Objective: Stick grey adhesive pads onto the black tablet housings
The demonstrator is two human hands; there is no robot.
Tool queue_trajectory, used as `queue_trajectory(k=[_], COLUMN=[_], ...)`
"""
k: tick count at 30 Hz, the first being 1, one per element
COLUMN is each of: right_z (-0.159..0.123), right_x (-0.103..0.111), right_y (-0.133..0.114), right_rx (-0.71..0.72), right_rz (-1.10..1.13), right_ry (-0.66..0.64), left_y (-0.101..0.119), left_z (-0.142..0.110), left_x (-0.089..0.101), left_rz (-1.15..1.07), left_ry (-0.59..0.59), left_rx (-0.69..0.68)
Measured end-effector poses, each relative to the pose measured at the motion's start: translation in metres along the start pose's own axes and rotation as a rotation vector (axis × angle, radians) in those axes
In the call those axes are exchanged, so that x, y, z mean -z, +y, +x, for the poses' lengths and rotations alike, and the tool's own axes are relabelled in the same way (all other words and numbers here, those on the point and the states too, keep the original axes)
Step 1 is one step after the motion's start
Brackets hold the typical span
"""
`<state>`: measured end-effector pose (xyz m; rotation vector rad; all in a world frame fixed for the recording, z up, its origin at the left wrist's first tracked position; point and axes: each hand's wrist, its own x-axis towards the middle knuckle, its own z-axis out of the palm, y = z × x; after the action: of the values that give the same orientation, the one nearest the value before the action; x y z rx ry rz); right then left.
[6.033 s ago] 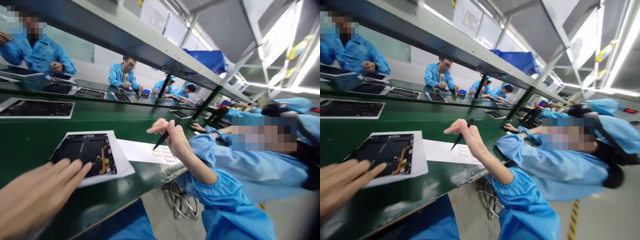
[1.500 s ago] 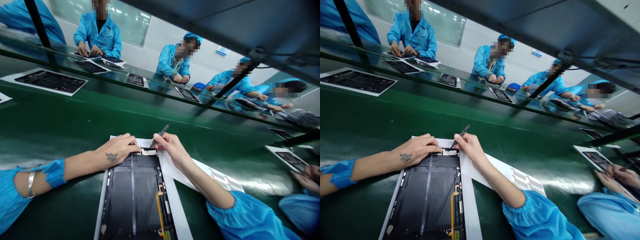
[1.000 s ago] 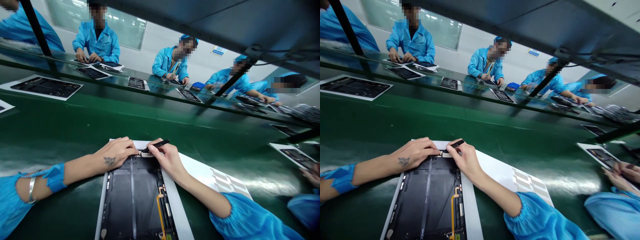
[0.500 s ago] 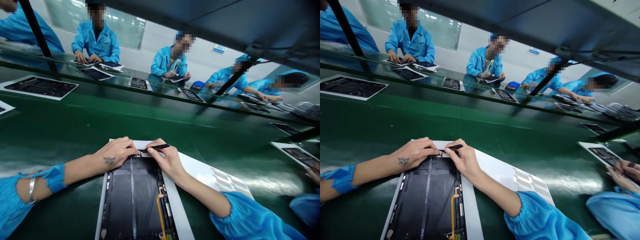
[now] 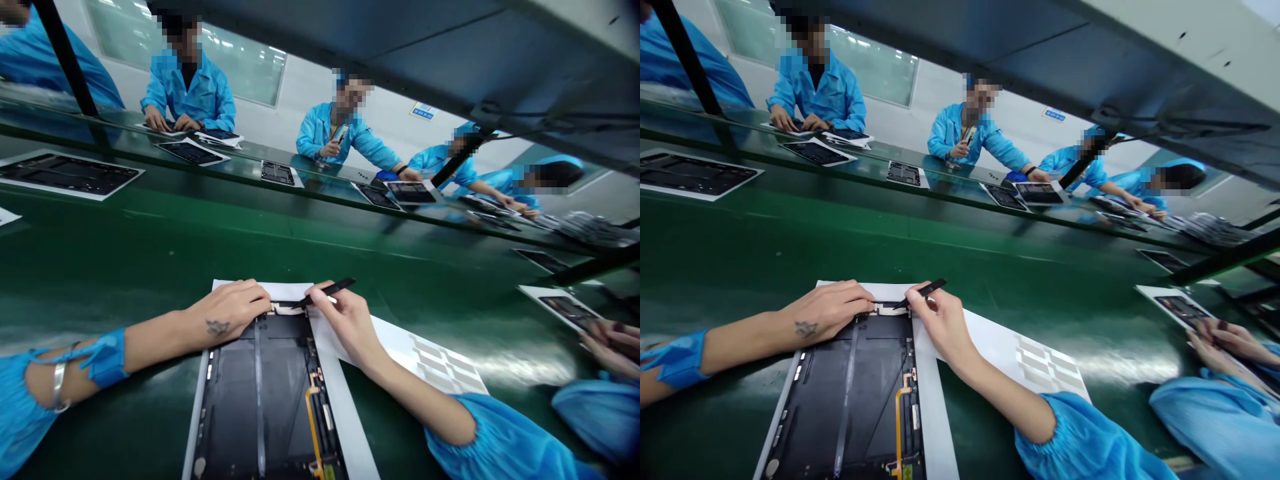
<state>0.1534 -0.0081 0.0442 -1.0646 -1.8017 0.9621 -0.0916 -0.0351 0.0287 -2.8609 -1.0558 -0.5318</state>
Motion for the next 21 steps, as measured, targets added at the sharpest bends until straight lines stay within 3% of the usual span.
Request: queue_trajectory(k=[3, 6, 16, 21], right_z=[0.002, 0.005, 0.003, 0.004], right_x=[0.011, 0.014, 0.01, 0.011], right_y=[0.01, 0.016, 0.013, 0.014], right_rx=[-0.167, -0.235, -0.245, -0.243], right_rz=[0.09, 0.137, 0.192, 0.188], right_ry=[0.09, 0.076, 0.077, 0.105], left_y=[-0.001, -0.002, 0.0, -0.002], left_z=[-0.002, -0.002, 0.001, -0.001], left_x=[-0.004, -0.004, 0.002, -0.003], left_rz=[-0.024, -0.006, 0.068, 0.054], left_ry=[0.03, 0.022, -0.026, 0.035], left_rx=[-0.024, -0.04, -0.052, -0.073])
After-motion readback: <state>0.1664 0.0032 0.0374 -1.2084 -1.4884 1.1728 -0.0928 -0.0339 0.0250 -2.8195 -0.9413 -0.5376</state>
